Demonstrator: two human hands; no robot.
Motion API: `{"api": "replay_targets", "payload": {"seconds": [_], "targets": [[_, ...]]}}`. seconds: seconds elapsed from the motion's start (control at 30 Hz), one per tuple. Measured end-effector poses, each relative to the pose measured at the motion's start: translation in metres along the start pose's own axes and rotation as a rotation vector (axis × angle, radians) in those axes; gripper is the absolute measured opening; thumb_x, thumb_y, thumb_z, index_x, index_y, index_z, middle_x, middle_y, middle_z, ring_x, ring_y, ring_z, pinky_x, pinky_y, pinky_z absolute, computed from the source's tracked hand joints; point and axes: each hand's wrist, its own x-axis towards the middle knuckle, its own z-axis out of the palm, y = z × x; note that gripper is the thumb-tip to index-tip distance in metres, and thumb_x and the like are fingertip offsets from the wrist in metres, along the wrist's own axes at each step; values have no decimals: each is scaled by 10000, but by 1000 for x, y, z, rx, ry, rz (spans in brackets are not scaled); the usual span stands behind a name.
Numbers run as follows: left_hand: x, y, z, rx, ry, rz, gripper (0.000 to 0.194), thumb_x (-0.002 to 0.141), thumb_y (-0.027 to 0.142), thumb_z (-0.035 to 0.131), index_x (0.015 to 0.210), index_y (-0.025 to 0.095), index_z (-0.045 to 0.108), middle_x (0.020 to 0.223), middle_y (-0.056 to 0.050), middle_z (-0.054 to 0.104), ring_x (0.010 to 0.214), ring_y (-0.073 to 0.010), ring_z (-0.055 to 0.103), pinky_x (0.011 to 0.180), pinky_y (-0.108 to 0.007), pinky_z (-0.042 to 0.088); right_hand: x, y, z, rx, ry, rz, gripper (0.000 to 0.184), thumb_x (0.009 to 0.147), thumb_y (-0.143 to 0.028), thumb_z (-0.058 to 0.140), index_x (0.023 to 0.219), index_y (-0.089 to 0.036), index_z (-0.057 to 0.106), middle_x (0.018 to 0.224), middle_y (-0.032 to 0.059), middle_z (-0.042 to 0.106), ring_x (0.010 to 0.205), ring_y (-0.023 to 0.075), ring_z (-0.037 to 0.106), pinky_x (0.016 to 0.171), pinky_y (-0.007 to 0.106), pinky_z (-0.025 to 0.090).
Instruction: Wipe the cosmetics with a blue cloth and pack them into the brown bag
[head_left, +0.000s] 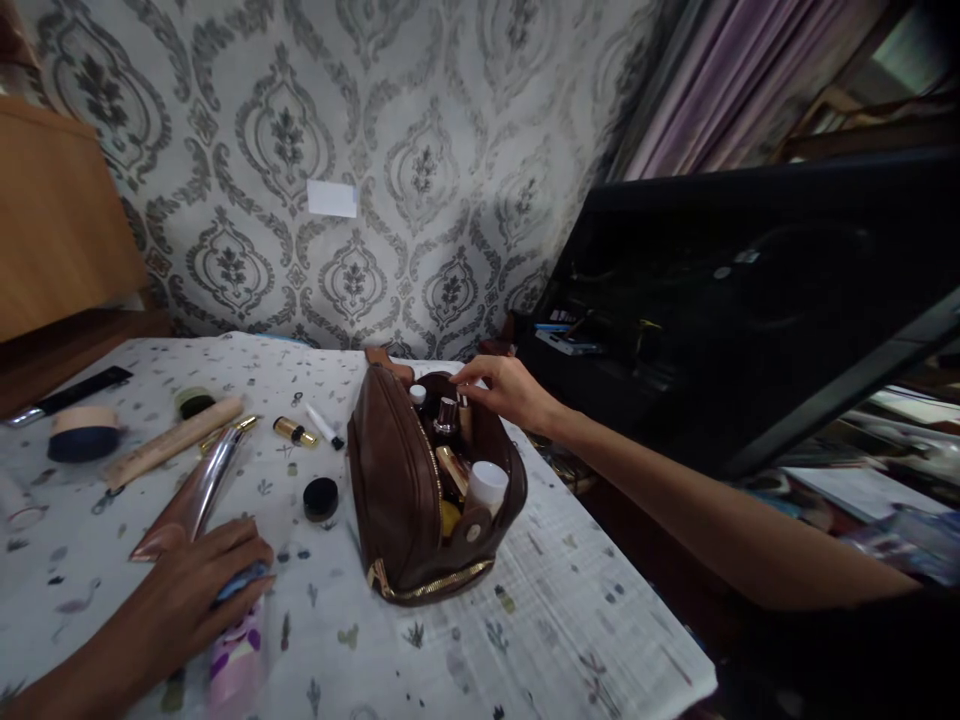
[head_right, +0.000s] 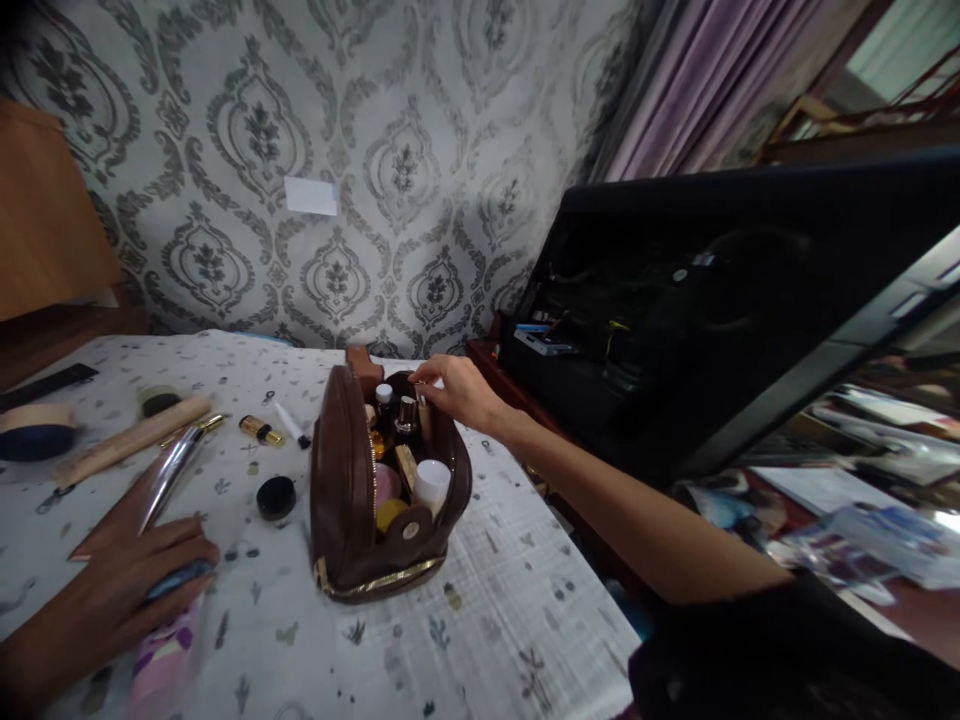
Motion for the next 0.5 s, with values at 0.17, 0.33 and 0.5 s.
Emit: {"api": "replay_targets", "payload": {"seconds": [0.17, 0.33, 0.5], "targets": [[0, 2, 0, 10, 16, -17, 346, 985, 455, 423, 946, 249, 699, 973, -47, 682, 895, -200, 655, 790, -263, 507, 1, 2, -10, 53, -9, 40, 185, 841, -173, 633, 939, -155, 789, 815, 34, 751, 733, 155, 673, 690, 229, 506], [-1, 1, 0, -2, 2, -27, 367, 996, 455, 395, 942, 247, 693, 953, -47, 673, 873, -193, 643, 782, -266, 497, 4, -4, -5, -52, -122, 75, 173, 831, -154, 656, 929, -152, 799, 835, 52, 748, 763, 168, 674, 724, 240, 505], [-2, 0, 1, 3, 3, 2, 361, 1002, 431, 385, 962, 245, 692, 932, -43, 663, 831, -183, 642, 767, -268, 487, 2, -7, 4, -271, -102, 12, 217, 876, -164, 626, 994, -191, 805, 1034, 109, 711, 985, 229, 652, 894, 304, 492]]}}
